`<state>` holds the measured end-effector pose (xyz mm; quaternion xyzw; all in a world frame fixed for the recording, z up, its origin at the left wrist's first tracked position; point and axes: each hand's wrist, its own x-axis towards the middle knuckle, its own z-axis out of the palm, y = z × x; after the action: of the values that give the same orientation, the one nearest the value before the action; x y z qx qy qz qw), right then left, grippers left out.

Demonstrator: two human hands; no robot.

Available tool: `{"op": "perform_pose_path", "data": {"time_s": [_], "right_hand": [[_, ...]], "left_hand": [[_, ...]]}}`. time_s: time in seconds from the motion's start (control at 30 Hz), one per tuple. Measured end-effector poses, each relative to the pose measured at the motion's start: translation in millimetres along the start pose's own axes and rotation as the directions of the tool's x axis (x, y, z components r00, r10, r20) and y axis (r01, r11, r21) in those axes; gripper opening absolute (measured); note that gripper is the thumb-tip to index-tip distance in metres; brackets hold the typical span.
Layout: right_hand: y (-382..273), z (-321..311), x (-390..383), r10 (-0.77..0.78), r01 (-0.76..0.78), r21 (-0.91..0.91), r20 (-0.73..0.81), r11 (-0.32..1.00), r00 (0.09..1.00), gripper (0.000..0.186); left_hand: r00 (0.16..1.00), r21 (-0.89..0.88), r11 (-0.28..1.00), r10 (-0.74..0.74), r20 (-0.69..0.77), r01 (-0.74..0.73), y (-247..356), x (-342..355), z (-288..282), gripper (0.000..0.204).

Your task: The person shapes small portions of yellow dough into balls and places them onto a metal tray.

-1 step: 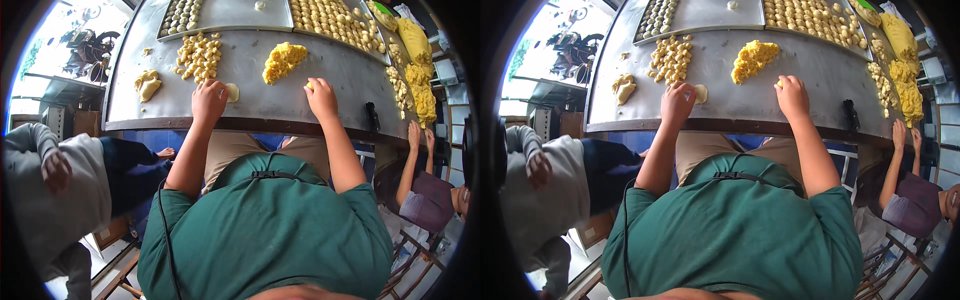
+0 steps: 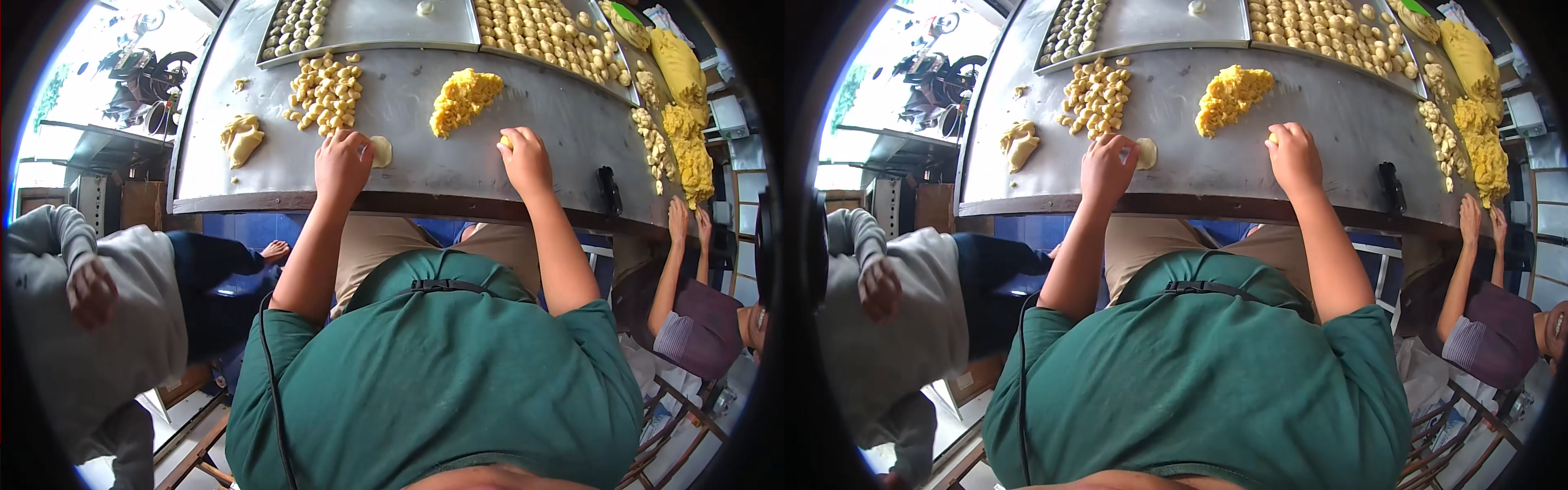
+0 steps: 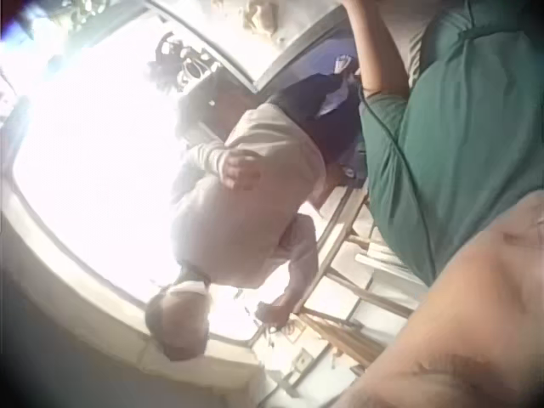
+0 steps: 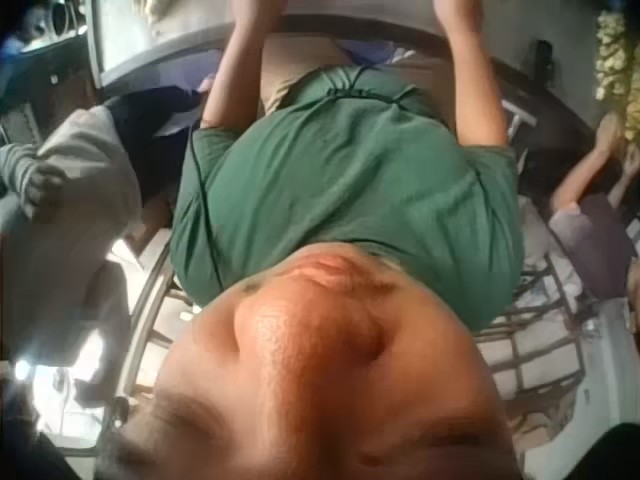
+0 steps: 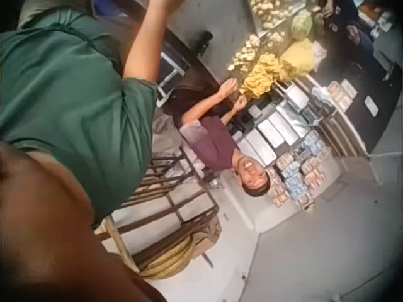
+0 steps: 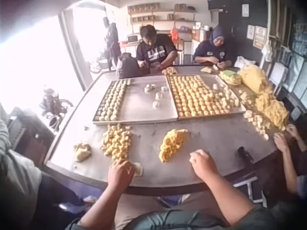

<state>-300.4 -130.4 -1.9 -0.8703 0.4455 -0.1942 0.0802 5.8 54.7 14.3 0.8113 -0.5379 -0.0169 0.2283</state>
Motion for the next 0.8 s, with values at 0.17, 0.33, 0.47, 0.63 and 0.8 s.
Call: {"op": "perform_pose_path", "data": {"time_s": [0.17, 0.33, 0.47, 0.63, 0.8], "right_hand": [[4.2, 8.7, -9.0, -0.08, 0.079, -0.014, -0.188, 0.997, 0.979, 0.034], [12.7, -0.1, -25.6, -0.253, 0.257, 0.16, -0.046, 0.953, 0.967, 0.025], [23.7, -17.0, -42.5, 0.006, 0.015, 0.228, -0.09, 0.973, 0.996, 0.027], [36.7, -20.8, -48.8, -0.088, 0.114, 0.08, -0.269, 0.99, 0.959, 0.033], [17.9, -15.6, -42.3, -0.001, 0.056, 0.269, -0.2, 0.962, 0.98, 0.028]], "left_hand": [[0.995, -0.064, 0.997, 0.025, -0.095, -0.031, 4.0, -2.2, 3.3, 0.02], [1.0, -0.035, 0.999, -0.021, -0.001, 0.02, 1.1, -5.3, 9.0, 0.017], [0.98, -0.002, 0.994, 0.108, -0.169, -0.11, -2.8, -9.2, 25.1, 0.017], [0.996, -0.229, 0.971, 0.057, -0.064, -0.07, 8.3, -14.4, 19.7, 0.019], [0.938, -0.481, 0.805, -0.289, 0.193, 0.347, 37.8, -8.1, -5.1, 0.023]]}}
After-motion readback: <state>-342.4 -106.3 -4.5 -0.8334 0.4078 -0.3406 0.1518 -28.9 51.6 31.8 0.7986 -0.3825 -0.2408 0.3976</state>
